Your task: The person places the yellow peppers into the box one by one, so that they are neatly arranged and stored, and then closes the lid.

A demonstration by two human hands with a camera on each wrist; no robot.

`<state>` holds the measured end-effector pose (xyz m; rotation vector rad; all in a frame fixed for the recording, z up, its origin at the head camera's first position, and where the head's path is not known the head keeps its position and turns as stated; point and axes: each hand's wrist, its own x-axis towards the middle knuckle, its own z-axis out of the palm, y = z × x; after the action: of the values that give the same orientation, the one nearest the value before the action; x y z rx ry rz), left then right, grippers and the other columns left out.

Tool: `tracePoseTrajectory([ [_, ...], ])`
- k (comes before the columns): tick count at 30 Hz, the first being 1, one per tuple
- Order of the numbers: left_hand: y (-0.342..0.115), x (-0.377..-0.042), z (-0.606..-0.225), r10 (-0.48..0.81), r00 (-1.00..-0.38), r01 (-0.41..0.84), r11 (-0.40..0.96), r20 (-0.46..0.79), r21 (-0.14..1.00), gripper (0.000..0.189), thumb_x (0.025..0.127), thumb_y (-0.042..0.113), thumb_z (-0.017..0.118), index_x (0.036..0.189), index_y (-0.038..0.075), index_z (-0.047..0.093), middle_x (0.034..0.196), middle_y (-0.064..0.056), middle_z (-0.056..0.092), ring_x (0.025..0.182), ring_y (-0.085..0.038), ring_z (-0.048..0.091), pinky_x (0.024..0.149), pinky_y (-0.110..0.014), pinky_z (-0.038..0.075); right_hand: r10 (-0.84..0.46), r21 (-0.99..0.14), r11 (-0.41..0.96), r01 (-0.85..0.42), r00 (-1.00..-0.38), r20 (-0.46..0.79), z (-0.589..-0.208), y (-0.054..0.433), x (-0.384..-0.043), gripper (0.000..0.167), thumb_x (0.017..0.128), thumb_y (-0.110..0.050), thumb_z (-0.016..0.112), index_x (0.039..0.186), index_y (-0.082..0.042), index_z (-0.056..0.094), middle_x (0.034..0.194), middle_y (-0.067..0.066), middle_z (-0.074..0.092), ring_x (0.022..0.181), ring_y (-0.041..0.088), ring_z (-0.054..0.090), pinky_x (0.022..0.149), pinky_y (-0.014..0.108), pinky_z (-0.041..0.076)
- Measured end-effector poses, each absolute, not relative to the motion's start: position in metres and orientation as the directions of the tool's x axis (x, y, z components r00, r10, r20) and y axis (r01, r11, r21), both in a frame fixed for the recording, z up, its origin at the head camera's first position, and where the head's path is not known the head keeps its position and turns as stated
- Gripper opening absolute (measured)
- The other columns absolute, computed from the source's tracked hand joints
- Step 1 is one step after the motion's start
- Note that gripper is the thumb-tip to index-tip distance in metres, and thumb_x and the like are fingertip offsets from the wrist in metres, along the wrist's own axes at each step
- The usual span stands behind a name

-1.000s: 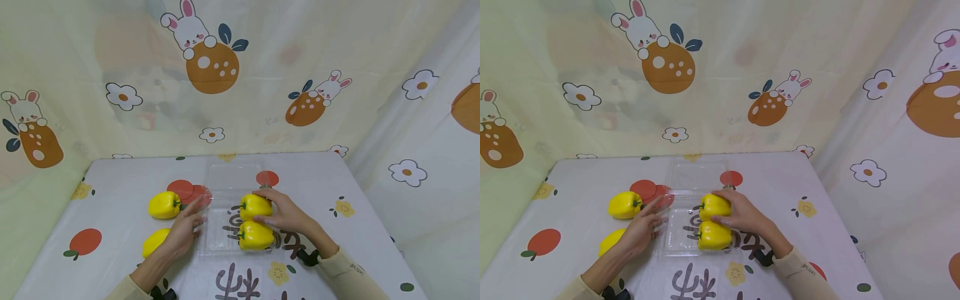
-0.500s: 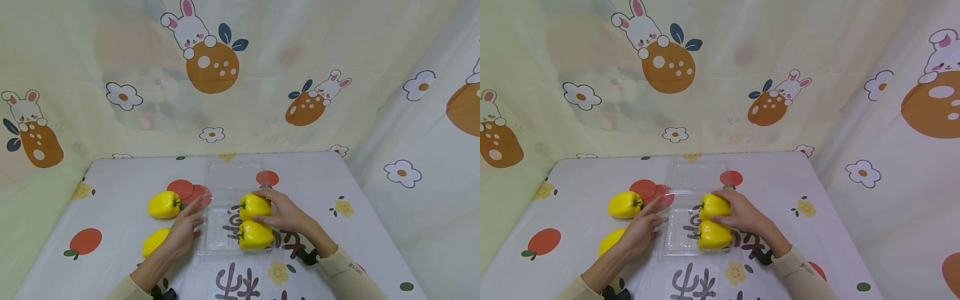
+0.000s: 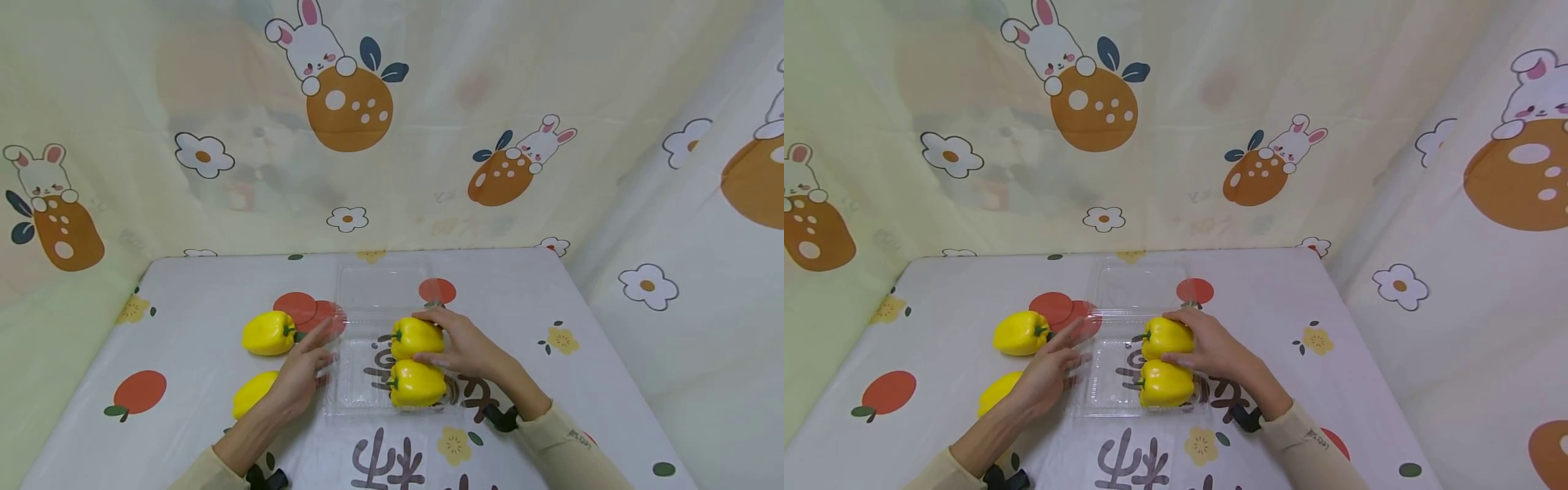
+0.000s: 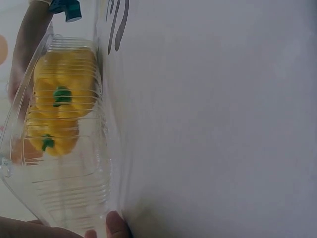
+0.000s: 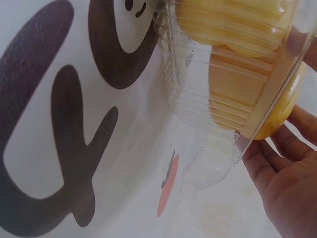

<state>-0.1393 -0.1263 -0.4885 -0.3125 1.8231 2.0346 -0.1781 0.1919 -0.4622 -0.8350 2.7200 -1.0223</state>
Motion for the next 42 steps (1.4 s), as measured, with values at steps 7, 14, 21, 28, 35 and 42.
tracePoseTrajectory([
  [7, -0.1258, -0.1395, -0.4869, 0.138, -0.898, -0.431, -0.082, -0.418, 0.898, 0.068, 0.105, 0.005, 0.039, 0.166, 0.035, 0.034, 0.174, -0.005, 0.031, 0.132, -0.033, 0.044, 0.096, -0.038, 0.038, -0.522, -0.64, 0.633, -0.436, -0.851, 0.064, -0.463, 0.1931, -0.1783, 0.071, 0.087, -0.036, 0.088, 0.148, -0.013, 0.059, 0.143, 0.001, 0.067, 0.116, 0.018, 0.065, 0.106, 0.044, 0.058],
  [14, -0.1265, -0.142, -0.4865, 0.141, -0.902, -0.422, -0.087, -0.408, 0.902, 0.067, 0.106, 0.006, 0.039, 0.166, 0.035, 0.034, 0.173, -0.005, 0.032, 0.129, -0.032, 0.045, 0.095, -0.038, 0.038, -0.519, -0.654, 0.624, -0.427, -0.853, 0.06, -0.4671, 0.1974, -0.1803, 0.071, 0.088, -0.037, 0.086, 0.149, -0.014, 0.058, 0.146, 0.002, 0.067, 0.123, 0.021, 0.065, 0.112, 0.05, 0.054],
  [21, -0.1256, -0.1405, -0.4865, 0.144, -0.901, -0.424, -0.08, -0.41, 0.902, 0.067, 0.106, 0.007, 0.04, 0.166, 0.035, 0.033, 0.174, -0.004, 0.031, 0.131, -0.032, 0.045, 0.096, -0.038, 0.038, -0.538, -0.643, 0.618, -0.453, -0.84, 0.074, -0.4706, 0.199, -0.1836, 0.072, 0.087, -0.035, 0.087, 0.149, -0.013, 0.058, 0.146, 0.002, 0.067, 0.123, 0.02, 0.066, 0.112, 0.047, 0.054],
  [28, -0.1258, -0.1411, -0.4868, 0.141, -0.897, -0.432, -0.084, -0.419, 0.898, 0.068, 0.106, 0.005, 0.038, 0.167, 0.035, 0.033, 0.175, -0.005, 0.031, 0.13, -0.033, 0.046, 0.095, -0.038, 0.038, -0.552, -0.627, 0.622, -0.469, -0.831, 0.074, -0.4714, 0.1994, -0.186, 0.072, 0.087, -0.033, 0.087, 0.149, -0.011, 0.059, 0.147, 0.005, 0.067, 0.128, 0.023, 0.067, 0.112, 0.046, 0.054],
  [35, -0.1262, -0.1415, -0.485, 0.143, -0.898, -0.43, -0.085, -0.416, 0.899, 0.069, 0.105, 0.004, 0.037, 0.167, 0.035, 0.032, 0.175, -0.008, 0.03, 0.131, -0.034, 0.045, 0.095, -0.039, 0.037, -0.557, -0.615, 0.629, -0.476, -0.828, 0.071, -0.4708, 0.1989, -0.1869, 0.072, 0.087, -0.032, 0.087, 0.149, -0.008, 0.059, 0.147, 0.006, 0.067, 0.127, 0.023, 0.067, 0.112, 0.046, 0.054],
  [42, -0.1261, -0.1411, -0.4883, 0.149, -0.896, -0.434, -0.092, -0.418, 0.896, 0.069, 0.105, 0.004, 0.038, 0.167, 0.035, 0.031, 0.175, -0.004, 0.03, 0.133, -0.032, 0.043, 0.093, -0.038, 0.036, -0.567, -0.608, 0.628, -0.486, -0.821, 0.071, -0.4678, 0.1982, -0.1869, 0.074, 0.088, -0.035, 0.086, 0.15, -0.006, 0.059, 0.148, 0.009, 0.066, 0.132, 0.028, 0.066, 0.112, 0.048, 0.053],
])
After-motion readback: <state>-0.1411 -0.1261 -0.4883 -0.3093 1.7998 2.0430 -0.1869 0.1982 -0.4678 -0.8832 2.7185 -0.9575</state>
